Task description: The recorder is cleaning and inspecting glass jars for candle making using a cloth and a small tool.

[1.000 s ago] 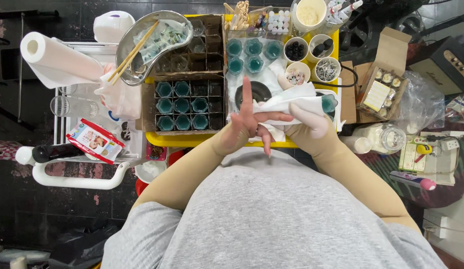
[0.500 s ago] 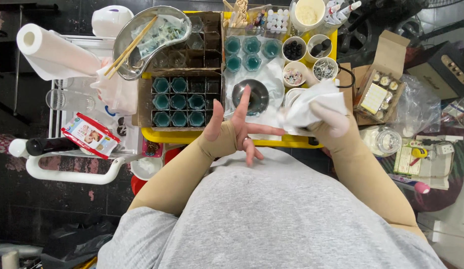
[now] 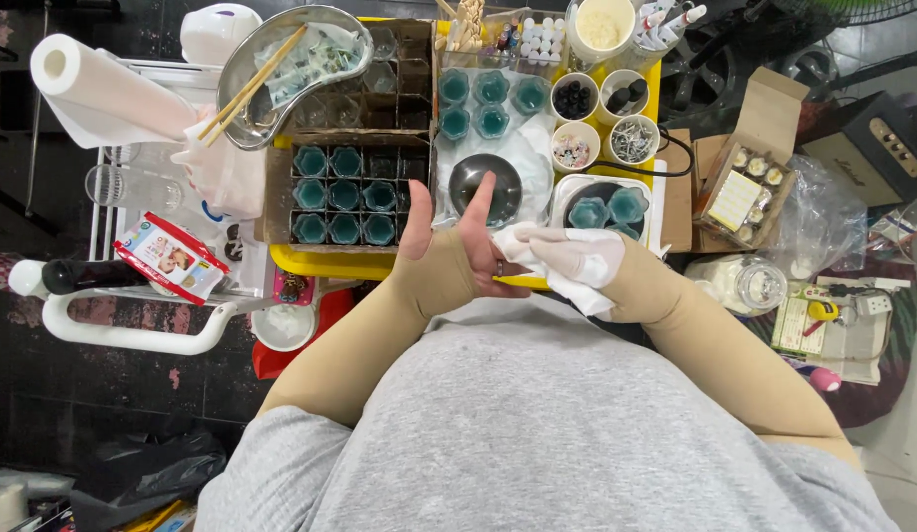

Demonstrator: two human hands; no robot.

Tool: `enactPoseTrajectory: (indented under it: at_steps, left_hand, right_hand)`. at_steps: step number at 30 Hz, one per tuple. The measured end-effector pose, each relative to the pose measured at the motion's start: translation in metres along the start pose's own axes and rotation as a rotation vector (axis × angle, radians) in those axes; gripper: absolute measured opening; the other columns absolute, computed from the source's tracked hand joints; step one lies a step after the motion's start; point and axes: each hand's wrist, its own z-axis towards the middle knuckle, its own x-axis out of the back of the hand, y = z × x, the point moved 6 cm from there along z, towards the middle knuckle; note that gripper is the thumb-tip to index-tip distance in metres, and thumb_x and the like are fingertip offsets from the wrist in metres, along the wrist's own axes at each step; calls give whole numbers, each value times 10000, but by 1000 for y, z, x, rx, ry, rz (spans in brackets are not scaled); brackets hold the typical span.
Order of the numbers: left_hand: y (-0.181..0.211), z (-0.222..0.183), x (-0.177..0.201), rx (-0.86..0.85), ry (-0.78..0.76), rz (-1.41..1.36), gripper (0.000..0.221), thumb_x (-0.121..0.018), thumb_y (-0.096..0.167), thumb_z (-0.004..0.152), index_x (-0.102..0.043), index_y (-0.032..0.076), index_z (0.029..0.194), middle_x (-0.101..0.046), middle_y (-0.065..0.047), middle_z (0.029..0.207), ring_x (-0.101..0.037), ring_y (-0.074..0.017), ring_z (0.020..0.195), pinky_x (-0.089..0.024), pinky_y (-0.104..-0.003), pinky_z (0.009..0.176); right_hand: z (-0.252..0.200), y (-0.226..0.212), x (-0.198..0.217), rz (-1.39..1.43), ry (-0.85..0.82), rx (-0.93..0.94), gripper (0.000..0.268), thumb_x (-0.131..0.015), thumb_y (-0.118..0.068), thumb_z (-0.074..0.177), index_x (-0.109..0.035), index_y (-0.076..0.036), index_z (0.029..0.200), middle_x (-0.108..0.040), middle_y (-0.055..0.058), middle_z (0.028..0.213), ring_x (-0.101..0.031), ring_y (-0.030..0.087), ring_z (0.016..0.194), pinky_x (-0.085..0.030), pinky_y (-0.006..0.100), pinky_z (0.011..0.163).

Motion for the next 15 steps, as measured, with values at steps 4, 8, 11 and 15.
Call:
enactPoseTrajectory:
  at_steps: [4,8,11,15]
  left_hand:
    - [-3,-1,-4,2,137,26,1130,-177,1049,661,141,548,1623,-382,-281,1591,-437,-478,1398,-222,-711,1157]
    - [4,0,5,-73,181,117,1045,-173,1003,703,105,551,1603,-363,-306,1583,-409,-453,1441,-174,-724,1198]
    - [6,5,29,-171,459,440,971,-313,907,767,-53,491,1606,-436,-203,1568,-406,-325,1458,-243,-657,1171]
    - [4,1,-19,-592,509,1572,607,-717,485,978,-519,169,1457,-574,-124,1374,-563,-210,1301,-471,-418,1065]
  right_hand:
    - [2,-15,13,-108,-18,99,462,-618,-47,942,-564,-85,1399,-699,146,1353,-673,314,1294,-570,328,1013]
    - [-13,18,10,346,-94,-355,466,-595,-74,965,-560,-43,1429,-595,255,1093,-530,301,964,-435,370,751]
    - [-22,37,7,727,55,-436,506,-483,-17,1064,-328,-31,1545,-606,192,1050,-519,270,981,-384,382,854]
    - [-17,26,22,878,417,-413,767,-512,-113,942,-215,13,1638,-678,150,1277,-643,256,1227,-440,371,1133]
